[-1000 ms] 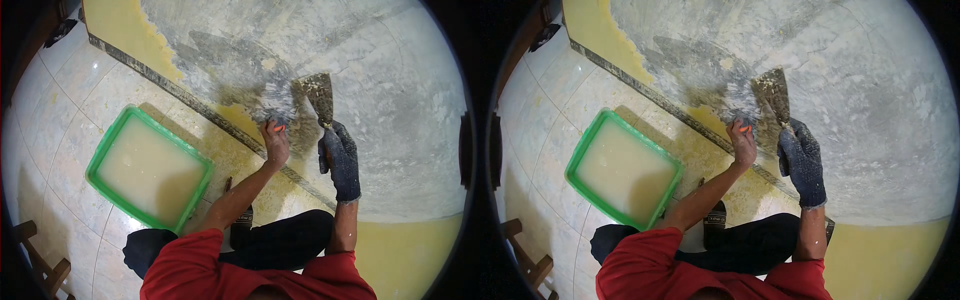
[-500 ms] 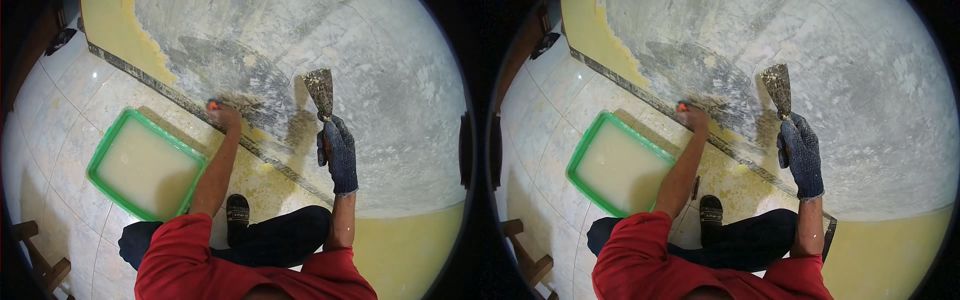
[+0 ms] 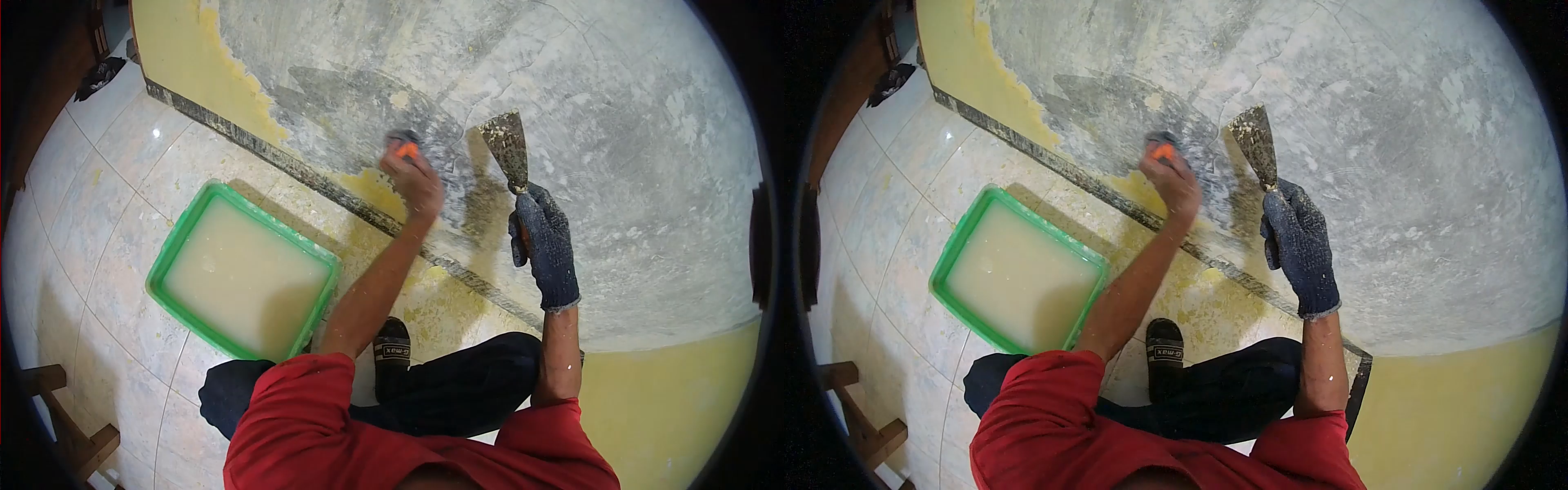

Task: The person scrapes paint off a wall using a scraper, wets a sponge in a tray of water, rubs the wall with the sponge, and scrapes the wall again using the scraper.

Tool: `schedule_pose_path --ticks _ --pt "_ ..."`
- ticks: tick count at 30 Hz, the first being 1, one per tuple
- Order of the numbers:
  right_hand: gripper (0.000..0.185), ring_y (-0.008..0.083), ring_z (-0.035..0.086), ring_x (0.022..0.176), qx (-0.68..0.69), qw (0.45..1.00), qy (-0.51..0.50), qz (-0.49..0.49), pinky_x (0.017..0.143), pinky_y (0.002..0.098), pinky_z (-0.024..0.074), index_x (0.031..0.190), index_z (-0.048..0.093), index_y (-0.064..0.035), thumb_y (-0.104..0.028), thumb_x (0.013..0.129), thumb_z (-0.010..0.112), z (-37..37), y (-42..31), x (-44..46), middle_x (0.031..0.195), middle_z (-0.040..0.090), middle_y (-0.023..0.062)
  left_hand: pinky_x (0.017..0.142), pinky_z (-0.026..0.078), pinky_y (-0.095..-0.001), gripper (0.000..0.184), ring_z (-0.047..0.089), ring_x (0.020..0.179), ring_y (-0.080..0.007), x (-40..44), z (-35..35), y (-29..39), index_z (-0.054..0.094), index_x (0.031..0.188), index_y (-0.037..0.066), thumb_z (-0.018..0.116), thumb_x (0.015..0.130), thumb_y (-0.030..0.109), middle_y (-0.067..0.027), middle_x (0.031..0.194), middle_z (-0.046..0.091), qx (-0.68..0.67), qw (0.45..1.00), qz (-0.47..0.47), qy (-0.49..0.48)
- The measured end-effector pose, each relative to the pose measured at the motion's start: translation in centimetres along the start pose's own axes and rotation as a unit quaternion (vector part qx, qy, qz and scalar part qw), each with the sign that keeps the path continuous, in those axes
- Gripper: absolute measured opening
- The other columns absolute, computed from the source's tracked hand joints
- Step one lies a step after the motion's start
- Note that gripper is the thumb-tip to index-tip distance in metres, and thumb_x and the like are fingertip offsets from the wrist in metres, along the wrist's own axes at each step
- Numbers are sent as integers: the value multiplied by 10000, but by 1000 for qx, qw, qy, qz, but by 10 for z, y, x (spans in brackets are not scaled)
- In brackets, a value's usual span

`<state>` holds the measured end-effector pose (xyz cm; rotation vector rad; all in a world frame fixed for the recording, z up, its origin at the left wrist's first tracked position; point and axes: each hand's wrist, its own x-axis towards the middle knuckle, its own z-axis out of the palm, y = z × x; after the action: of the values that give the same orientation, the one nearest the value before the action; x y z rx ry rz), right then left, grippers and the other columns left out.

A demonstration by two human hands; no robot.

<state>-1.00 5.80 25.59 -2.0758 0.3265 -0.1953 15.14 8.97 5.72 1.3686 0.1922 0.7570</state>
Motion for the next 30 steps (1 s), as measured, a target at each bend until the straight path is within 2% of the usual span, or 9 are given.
schedule_pose_path --ticks 8,12,15,17,19,22,24,26,30 --pt "328 47 419 423 -5 1000 3 6 367 213 328 1181 548 -21 -256 954 528 -10 -1 -7 640 506 -10 780 455 -443 392 517 913 -399 126 -24 9 383 1240 -54 490 913 134 -277 1076 414 -47 988 -65 131" --pt "324 48 417 420 33 999 36 -16 363 210 321 1170 551 -26 -268 957 521 -1 -10 -3 638 510 -2 793 445 -374 265 518 892 -290 62 10 40 474 1137 -26 520 898 79 -217 1103 418 68 983 162 45" --pt "317 46 420 420 40 998 26 -39 363 213 327 1168 549 -24 -258 956 519 9 -11 4 640 512 2 793 445 -370 248 521 911 -274 15 -2 65 483 1091 -9 554 892 121 -199 1078 447 -178 975 17 -131" --pt "315 47 420 421 37 999 19 -33 364 214 328 1169 549 -24 -253 956 518 16 -8 7 641 512 2 777 453 -372 244 525 913 -264 11 -6 46 473 1072 0 565 894 139 -204 1058 458 103 928 351 -77" --pt "312 47 421 421 31 999 18 -25 364 215 330 1170 549 -23 -247 955 517 17 -9 7 642 511 1 759 464 -357 278 535 904 -234 17 26 9 443 1127 7 533 870 62 -182 1084 458 -330 925 -45 -186" --pt "314 48 420 420 0 1000 14 -14 367 216 335 1173 546 -17 -239 953 517 16 -8 5 645 510 -1 720 477 -354 291 560 818 -225 92 -10 8 405 1150 4 488 872 31 -151 1061 501 60 971 219 75" --pt "329 53 415 413 18 1000 3 1 365 218 335 1177 543 -5 -243 951 520 16 -5 3 647 512 2 743 460 -365 299 542 829 -275 137 -10 -31 457 1087 -72 520 851 99 -220 973 521 -5 970 109 215" --pt "337 55 412 410 29 1000 -3 0 364 219 335 1179 541 1 -245 950 522 17 -4 5 648 513 4 734 459 -379 353 542 844 -259 162 -46 -24 441 1109 -47 544 844 162 -169 934 525 -76 959 -238 131" --pt "346 65 405 377 20 997 -75 29 329 226 309 1165 542 -27 -299 953 517 29 3 22 651 510 6 587 466 -365 397 589 729 -238 140 -60 -50 477 1055 -2 574 849 323 -104 872 550 -272 861 -424 72"
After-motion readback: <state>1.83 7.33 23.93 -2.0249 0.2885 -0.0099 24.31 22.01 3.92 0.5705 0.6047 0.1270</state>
